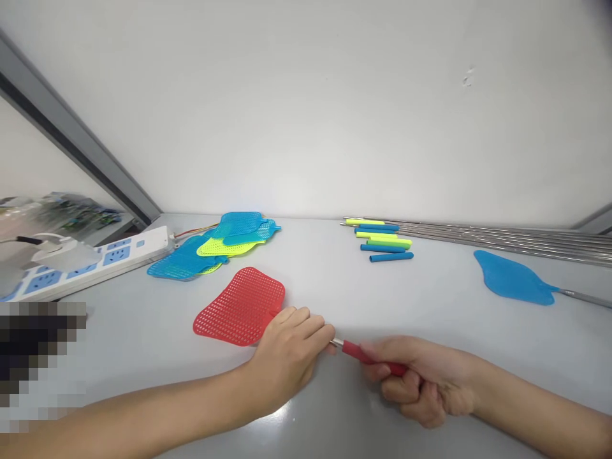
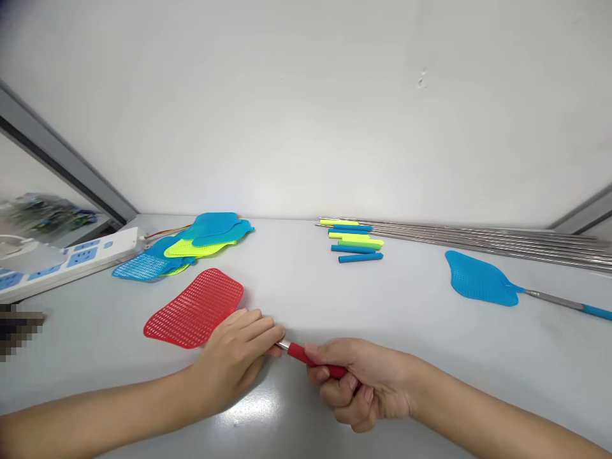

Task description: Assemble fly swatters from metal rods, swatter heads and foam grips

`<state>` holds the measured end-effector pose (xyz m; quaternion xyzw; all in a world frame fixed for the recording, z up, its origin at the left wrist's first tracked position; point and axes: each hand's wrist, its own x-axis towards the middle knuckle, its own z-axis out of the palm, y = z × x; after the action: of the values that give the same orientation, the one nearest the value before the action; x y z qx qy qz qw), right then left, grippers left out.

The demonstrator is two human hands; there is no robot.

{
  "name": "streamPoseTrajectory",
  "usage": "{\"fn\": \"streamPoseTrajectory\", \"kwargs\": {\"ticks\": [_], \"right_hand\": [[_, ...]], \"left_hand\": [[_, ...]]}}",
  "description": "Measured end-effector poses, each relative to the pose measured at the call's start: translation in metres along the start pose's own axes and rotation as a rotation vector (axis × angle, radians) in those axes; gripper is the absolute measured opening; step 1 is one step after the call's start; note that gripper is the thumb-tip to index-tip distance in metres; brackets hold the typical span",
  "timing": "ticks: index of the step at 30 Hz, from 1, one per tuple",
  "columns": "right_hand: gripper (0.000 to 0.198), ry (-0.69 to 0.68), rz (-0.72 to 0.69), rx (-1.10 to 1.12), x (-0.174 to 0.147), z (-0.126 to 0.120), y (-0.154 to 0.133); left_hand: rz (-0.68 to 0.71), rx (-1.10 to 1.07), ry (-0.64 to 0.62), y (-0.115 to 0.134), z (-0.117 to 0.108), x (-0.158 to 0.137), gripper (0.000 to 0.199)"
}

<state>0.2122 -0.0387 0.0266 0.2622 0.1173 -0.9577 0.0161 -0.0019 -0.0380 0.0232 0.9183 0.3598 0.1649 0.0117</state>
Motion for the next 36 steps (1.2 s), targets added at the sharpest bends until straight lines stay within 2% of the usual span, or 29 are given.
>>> {"fn": "streamPoseTrajectory", "kwargs": {"ticks": [4,9,18,24,28,34,36], "right_hand": [[0.033,-0.207,0.071,0.122,0.002,-0.009,0.0],[0.036,-0.295,0.082,0.164,0.005,-0.013,0.001],[0.035,-0.255,0.029,0.12,0.009,-0.014,-0.003],[0.035,-0.25,0.01,0.065,0.011,-0.016,-0.003],[0.035,-0.237,-0.013,0.034,0.013,-0.013,-0.001],[0.037,-0.146,-0.134,-0.038,0.017,-0.008,0.003],[0.037,-0.12,-0.19,-0.065,0.018,-0.006,0.005]], "left_hand": [[0.014,0.009,0.007,0.001,0.0,-0.001,0.019],[0.004,0.02,0.018,0.004,0.001,-0.001,0.017],[-0.035,0.048,0.022,0.003,0.004,0.001,0.022],[-0.048,-0.087,0.002,0.003,0.0,0.003,0.02],[-0.049,-0.154,0.035,0.003,-0.003,0.004,0.02],[0.017,-0.107,0.071,0.001,-0.003,0.001,0.041],[0.067,-0.118,0.122,0.0,-0.004,-0.003,0.047]]}}
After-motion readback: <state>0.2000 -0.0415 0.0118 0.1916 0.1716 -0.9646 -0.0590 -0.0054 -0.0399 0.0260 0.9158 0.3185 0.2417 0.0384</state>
